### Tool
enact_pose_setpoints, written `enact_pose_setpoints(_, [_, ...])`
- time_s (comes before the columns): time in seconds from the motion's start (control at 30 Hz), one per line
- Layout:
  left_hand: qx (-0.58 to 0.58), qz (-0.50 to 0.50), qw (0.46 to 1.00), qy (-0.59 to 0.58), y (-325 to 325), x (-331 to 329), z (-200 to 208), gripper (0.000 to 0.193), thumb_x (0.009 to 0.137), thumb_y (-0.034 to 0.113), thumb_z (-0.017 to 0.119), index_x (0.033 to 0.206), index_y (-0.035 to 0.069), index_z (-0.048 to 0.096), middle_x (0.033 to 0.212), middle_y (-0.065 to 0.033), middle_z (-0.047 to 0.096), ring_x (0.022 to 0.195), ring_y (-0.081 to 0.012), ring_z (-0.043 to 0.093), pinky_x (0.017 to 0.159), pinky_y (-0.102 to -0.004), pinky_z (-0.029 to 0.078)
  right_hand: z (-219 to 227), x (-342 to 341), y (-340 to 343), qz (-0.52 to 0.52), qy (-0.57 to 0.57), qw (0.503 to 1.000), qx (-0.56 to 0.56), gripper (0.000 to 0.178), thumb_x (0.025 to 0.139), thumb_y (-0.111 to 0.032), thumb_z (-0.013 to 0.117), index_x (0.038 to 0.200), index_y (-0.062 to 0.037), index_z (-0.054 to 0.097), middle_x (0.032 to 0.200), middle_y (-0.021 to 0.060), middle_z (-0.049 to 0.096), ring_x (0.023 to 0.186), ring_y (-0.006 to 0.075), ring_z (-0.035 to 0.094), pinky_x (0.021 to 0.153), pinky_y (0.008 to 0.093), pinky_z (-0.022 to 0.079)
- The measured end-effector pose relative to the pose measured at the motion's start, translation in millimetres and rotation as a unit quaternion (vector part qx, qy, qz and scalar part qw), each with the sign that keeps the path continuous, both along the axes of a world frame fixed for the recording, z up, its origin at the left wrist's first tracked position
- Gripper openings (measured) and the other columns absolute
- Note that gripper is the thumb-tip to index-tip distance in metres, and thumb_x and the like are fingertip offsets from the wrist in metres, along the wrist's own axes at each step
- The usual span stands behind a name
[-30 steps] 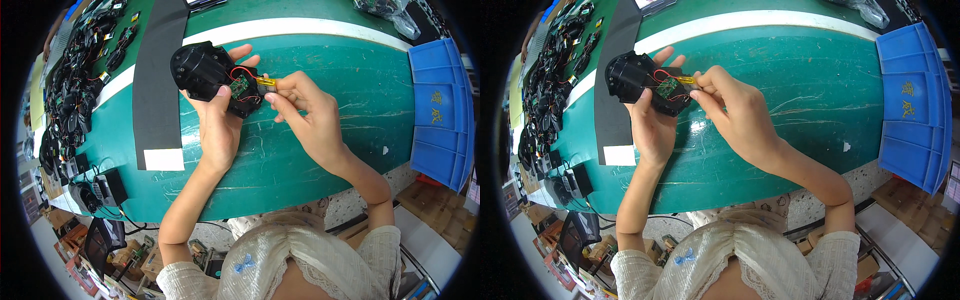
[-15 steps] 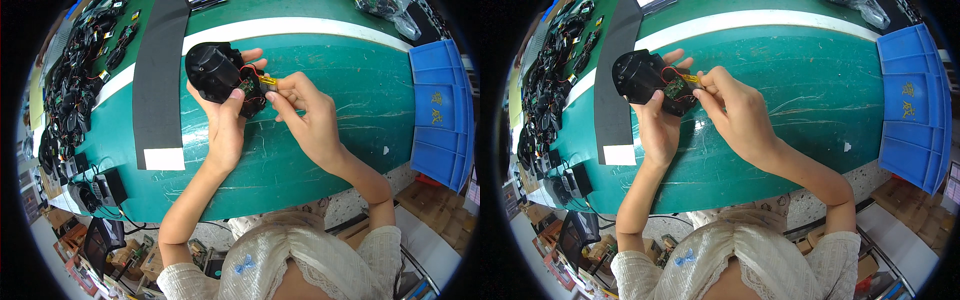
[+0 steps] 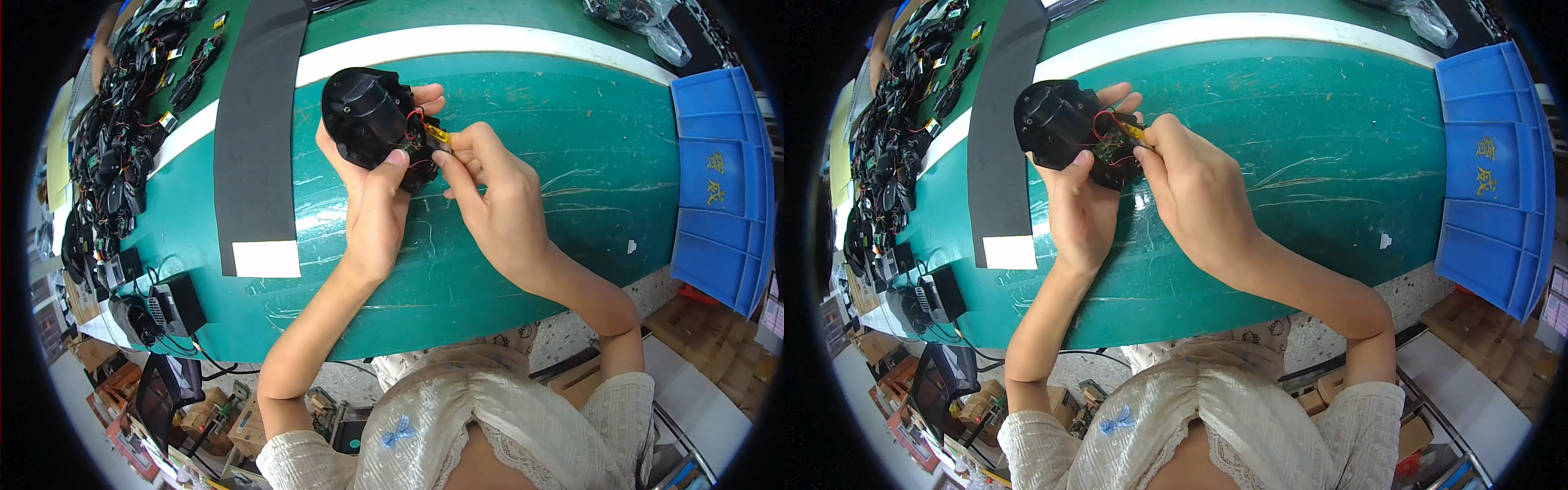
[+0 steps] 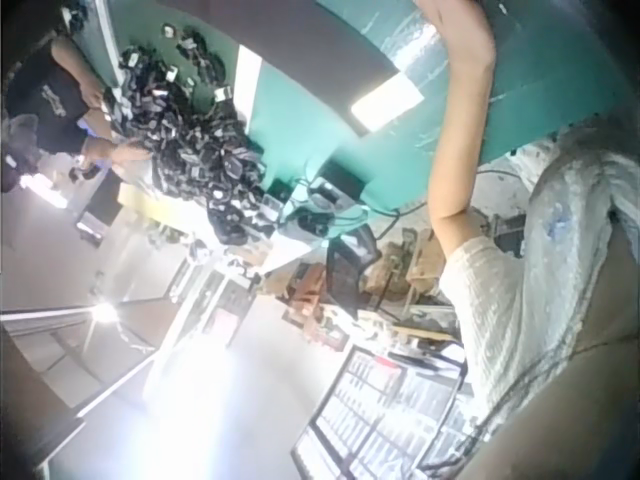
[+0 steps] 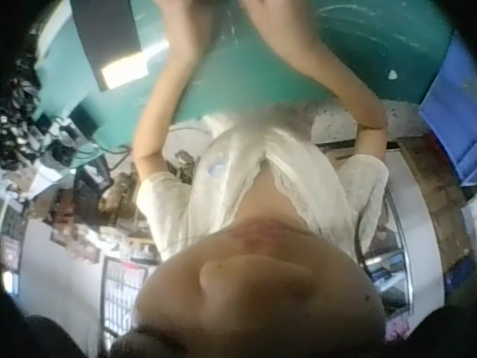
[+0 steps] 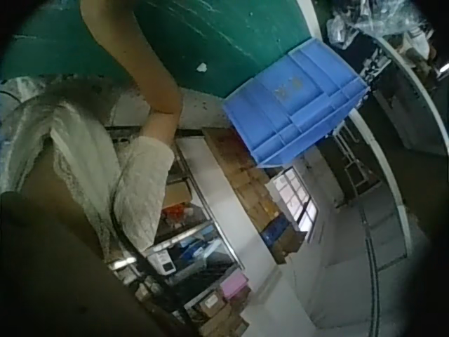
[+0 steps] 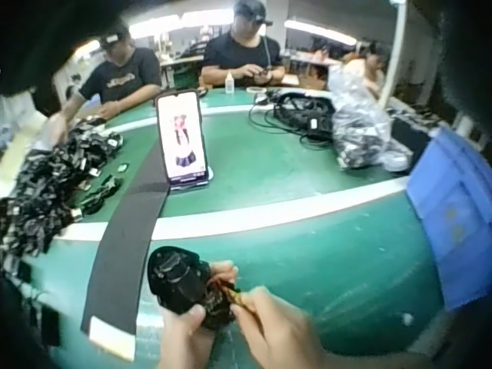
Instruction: The person assembles small electronic devices at a green workbench. They insert a small battery into a black plastic housing, connect wires to a circuit board, and secure the components. The person handles multiple units sequentially, placing finished items into a blue bin.
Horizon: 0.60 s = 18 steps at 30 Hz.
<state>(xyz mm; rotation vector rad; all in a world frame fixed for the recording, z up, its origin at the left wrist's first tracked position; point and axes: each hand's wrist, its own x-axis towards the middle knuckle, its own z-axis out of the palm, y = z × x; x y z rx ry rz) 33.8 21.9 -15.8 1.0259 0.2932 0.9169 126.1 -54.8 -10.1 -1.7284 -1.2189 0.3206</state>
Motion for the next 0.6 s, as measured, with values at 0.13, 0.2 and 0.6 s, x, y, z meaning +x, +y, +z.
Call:
enact_pose_setpoints(0.13, [0.016, -0.008, 1.000, 0.007, 1, 0, -1, 0.052, 0.083, 0.012, 0.041, 0.132, 0.007, 0.024, 0.129, -0.0240, 0.042, 0.121, -0.0351, 0.042, 0.103, -0.0459, 0.033, 2, -1, -1, -0.002, -0.004, 1.000, -0.008, 0.012, 0.085, -0.003, 0.055, 0.082, -0.0008, 0.044, 0.068, 0.0156, 0.052, 0.062, 0.0338, 0.055, 0.054, 0.0406, 0.042])
enact_pose_setpoints(0.2, [0.022, -0.011, 1.000, 0.007, 2, 0, -2, 0.052, 0.084, 0.013, 0.041, 0.132, 0.006, 0.024, 0.129, -0.0242, 0.042, 0.121, -0.0349, 0.042, 0.103, -0.0457, 0.033, 3, -2, -1, 0.000, 0.000, 1.000, -0.012, 0.013, 0.085, -0.003, 0.055, 0.082, -0.0003, 0.043, 0.068, 0.0160, 0.052, 0.063, 0.0340, 0.055, 0.055, 0.0410, 0.042])
enact_pose_setpoints(0.6, [-0.001, -0.019, 0.999, 0.046, 1, 0, -3, 0.049, 0.085, 0.017, 0.041, 0.131, 0.006, 0.027, 0.126, -0.0232, 0.045, 0.120, -0.0322, 0.044, 0.103, -0.0429, 0.033, 10, -6, 1, -0.019, -0.160, 0.987, -0.031, 0.014, 0.085, -0.002, 0.056, 0.083, 0.0000, 0.042, 0.066, 0.0154, 0.049, 0.062, 0.0335, 0.054, 0.053, 0.0404, 0.041])
